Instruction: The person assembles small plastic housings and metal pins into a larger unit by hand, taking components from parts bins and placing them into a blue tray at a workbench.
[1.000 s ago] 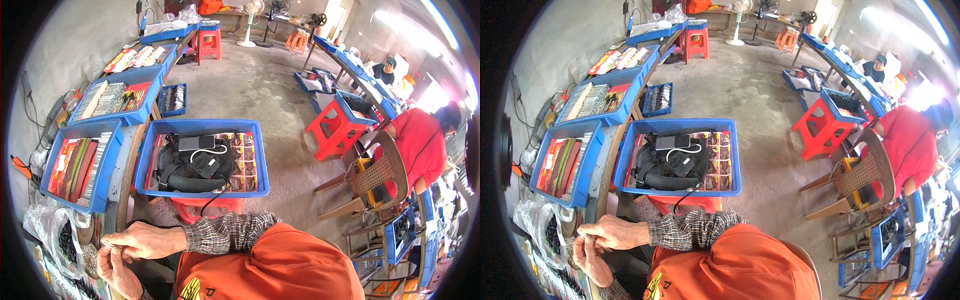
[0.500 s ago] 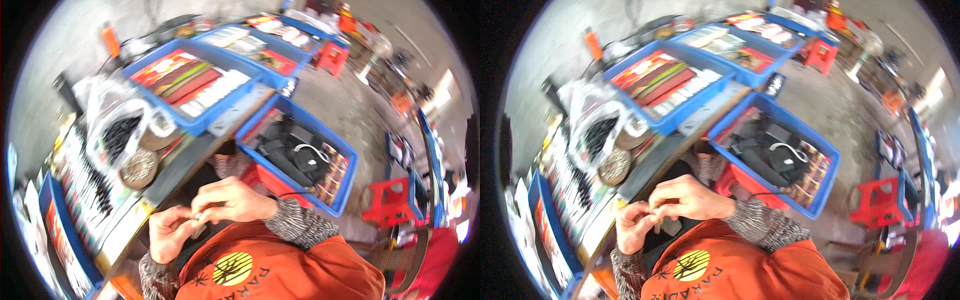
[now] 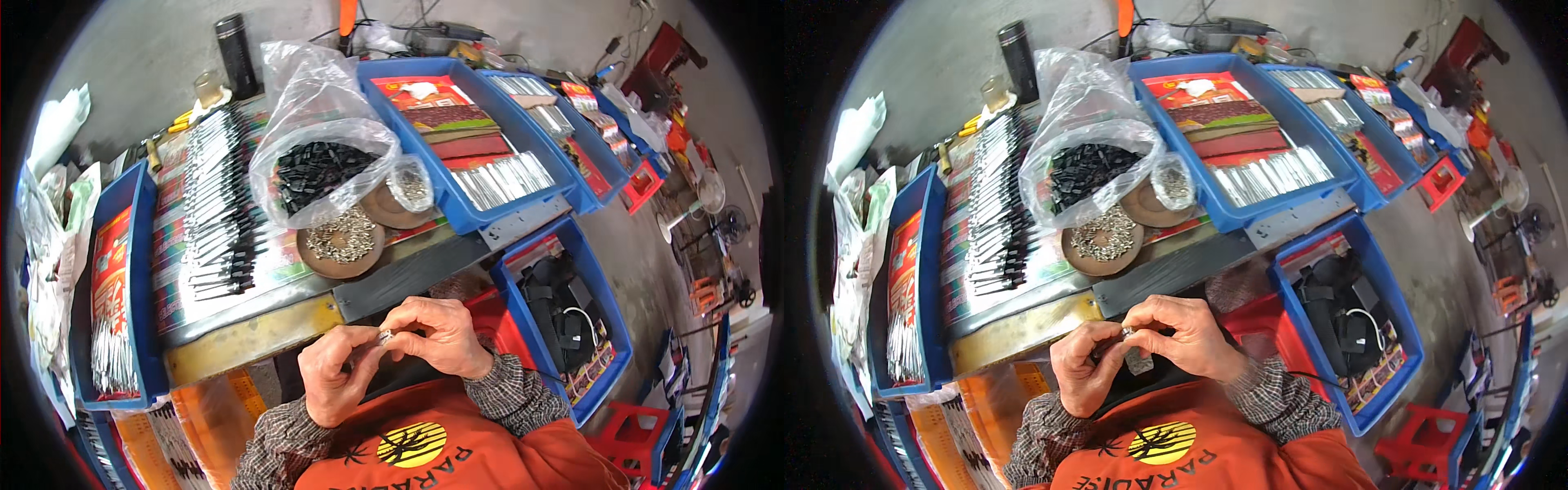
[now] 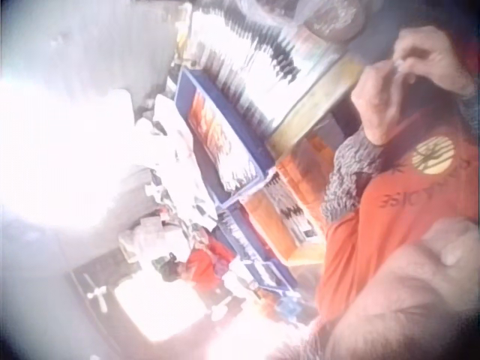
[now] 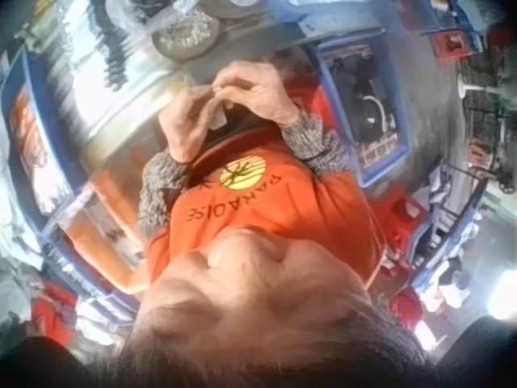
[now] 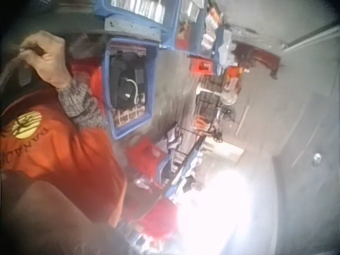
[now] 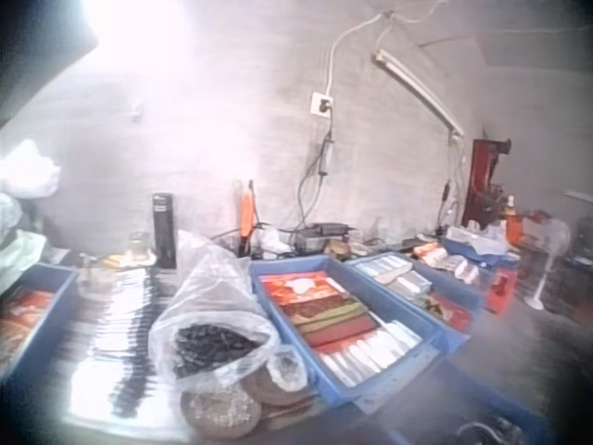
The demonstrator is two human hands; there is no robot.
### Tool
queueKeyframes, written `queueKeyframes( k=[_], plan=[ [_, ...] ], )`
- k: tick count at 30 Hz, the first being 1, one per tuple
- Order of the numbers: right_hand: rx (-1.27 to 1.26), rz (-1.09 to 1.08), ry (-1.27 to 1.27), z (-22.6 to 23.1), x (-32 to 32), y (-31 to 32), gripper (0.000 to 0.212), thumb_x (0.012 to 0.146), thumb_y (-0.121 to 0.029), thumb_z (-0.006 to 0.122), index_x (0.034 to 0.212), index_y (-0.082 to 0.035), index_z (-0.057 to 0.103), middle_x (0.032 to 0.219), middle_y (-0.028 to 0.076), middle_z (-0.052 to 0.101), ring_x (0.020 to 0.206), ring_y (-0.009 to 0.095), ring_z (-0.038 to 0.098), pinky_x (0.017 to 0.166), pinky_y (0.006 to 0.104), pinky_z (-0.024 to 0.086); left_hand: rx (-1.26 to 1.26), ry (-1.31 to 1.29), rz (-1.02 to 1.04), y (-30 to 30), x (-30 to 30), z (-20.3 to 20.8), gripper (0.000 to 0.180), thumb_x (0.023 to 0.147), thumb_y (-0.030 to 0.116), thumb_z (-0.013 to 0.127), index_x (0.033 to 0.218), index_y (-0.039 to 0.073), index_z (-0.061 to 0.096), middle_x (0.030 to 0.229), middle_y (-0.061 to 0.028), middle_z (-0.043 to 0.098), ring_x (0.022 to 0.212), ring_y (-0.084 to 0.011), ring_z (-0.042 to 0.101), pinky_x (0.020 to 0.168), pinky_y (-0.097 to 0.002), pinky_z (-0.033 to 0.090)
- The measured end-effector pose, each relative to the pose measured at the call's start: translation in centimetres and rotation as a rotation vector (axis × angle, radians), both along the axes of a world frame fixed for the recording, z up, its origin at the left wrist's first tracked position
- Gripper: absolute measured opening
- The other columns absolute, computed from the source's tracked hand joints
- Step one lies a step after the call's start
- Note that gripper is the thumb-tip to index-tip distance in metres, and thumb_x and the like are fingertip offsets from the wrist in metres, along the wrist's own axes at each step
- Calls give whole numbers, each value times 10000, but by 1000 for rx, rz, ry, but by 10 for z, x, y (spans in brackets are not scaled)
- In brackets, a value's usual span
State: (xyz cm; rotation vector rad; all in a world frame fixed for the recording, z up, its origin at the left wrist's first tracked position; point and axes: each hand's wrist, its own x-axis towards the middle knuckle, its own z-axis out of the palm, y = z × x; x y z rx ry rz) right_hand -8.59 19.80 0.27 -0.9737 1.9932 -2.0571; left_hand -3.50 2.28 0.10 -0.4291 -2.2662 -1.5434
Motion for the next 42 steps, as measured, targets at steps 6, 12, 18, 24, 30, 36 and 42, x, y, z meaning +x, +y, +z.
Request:
queueKeyframes(
  k=[6,12,18,24,30,36,42],
  plan=[
    [105,89,-54,10,-17,-13,125,854,-16,679,963,16,627,846,63,626,661,103,620,576,237,502,-29,-33,69,-15,-2,5,197,743,-38,721,915,17,645,740,-78,629,584,-155,583,526,-268,448],
    [389,64,298,45,-76,-34,121,819,-88,686,885,11,664,795,82,636,713,172,615,636,293,477,-96,9,154,-34,-5,-1,190,714,-57,707,882,15,656,695,-81,597,543,-191,546,502,-286,415],
    [583,-204,677,39,-157,-70,138,808,-69,644,908,25,654,845,143,634,745,285,624,672,358,488,-147,-3,176,-47,-2,2,197,709,-51,707,883,22,649,678,-97,575,559,-257,546,504,-347,418],
    [753,-227,756,21,-195,-99,209,774,-40,651,980,-9,656,889,138,608,839,338,613,736,411,480,-115,-2,213,-58,0,-2,187,711,-48,702,879,20,661,654,-97,574,536,-234,542,496,-326,412],
    [806,-201,778,8,-211,-102,210,753,-51,675,963,-59,670,899,109,602,887,332,603,764,420,475,-91,-19,232,-65,3,-5,182,714,-50,697,880,16,665,674,-103,600,562,-234,577,511,-321,434],
    [755,-215,901,6,-210,-103,194,757,-78,677,940,-41,625,876,100,601,882,320,590,773,414,471,-84,-15,226,-62,7,-3,175,719,-51,696,879,11,663,684,-100,605,562,-223,575,509,-314,434],
    [633,-200,732,25,-187,-88,196,806,-91,666,967,-20,578,875,124,640,806,279,644,710,361,508,-112,-14,223,-55,13,4,171,718,-50,702,872,13,660,662,-86,580,537,-204,548,493,-301,415]
  ],
)
